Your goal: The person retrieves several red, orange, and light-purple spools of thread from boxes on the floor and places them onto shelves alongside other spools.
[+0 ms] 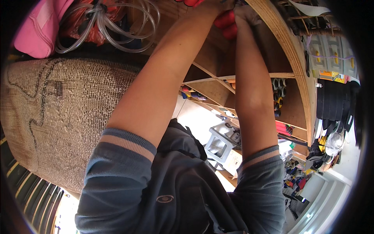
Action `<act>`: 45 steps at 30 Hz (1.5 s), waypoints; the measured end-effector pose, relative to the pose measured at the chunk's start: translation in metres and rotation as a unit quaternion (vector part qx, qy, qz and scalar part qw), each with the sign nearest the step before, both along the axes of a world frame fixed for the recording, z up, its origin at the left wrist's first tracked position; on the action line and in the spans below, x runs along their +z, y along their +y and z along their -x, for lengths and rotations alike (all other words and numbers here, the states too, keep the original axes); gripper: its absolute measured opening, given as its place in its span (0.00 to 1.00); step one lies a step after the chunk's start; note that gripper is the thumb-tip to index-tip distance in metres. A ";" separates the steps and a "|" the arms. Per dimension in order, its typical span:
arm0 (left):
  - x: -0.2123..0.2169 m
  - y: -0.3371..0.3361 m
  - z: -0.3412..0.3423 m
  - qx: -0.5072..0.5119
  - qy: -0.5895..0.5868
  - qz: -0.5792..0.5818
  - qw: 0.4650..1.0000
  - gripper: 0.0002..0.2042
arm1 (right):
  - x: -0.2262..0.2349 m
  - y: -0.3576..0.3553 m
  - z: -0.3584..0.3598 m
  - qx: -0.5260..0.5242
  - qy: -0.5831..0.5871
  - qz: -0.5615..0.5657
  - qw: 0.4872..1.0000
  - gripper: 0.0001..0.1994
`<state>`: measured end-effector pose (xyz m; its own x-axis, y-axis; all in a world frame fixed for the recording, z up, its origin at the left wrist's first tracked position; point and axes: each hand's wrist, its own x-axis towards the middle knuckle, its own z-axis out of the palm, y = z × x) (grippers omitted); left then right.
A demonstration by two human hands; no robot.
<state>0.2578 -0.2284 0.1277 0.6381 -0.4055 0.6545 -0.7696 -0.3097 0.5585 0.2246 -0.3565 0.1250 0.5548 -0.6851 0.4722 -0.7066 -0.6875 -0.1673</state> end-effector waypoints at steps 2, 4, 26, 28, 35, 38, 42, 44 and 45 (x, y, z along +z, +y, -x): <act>0.000 -0.001 0.001 0.000 0.000 0.002 1.000 0.24 | -0.003 -0.009 -0.001 -0.015 0.012 0.011 1.000 0.28; 0.001 -0.004 0.003 -0.002 -0.001 0.003 1.000 0.24 | -0.007 -0.018 -0.002 -0.032 0.025 0.034 0.999 0.28; 0.004 0.016 -0.004 0.015 -0.007 -0.002 1.000 0.26 | 0.007 -0.014 0.000 0.044 0.026 -0.014 0.999 0.24; -0.002 0.015 -0.002 0.010 -0.005 -0.002 1.000 0.26 | -0.004 -0.016 -0.002 0.015 0.040 0.013 0.999 0.23; -0.003 0.018 -0.002 0.010 -0.009 -0.002 1.000 0.26 | -0.012 -0.018 -0.008 -0.010 -0.015 -0.032 0.999 0.24; 0.003 0.015 -0.002 0.006 -0.012 0.003 1.000 0.27 | -0.007 -0.013 -0.005 -0.028 0.003 -0.013 1.000 0.24; 0.001 0.017 -0.003 0.009 -0.020 -0.006 1.000 0.27 | 0.020 0.052 0.003 -0.083 -0.014 -0.067 0.994 0.25; 0.001 0.020 -0.005 0.011 -0.031 -0.010 0.999 0.27 | 0.028 0.032 0.016 0.001 0.026 -0.101 0.995 0.27; 0.001 0.021 -0.006 0.008 -0.037 -0.014 0.999 0.27 | 0.026 0.037 0.018 0.011 -0.005 -0.071 0.997 0.24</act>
<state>0.2634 -0.2075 0.1289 0.5957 -0.4146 0.6880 -0.8027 -0.3371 0.4919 0.2066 -0.3199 0.1507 0.5667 -0.7325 0.3771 -0.6894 -0.6723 -0.2699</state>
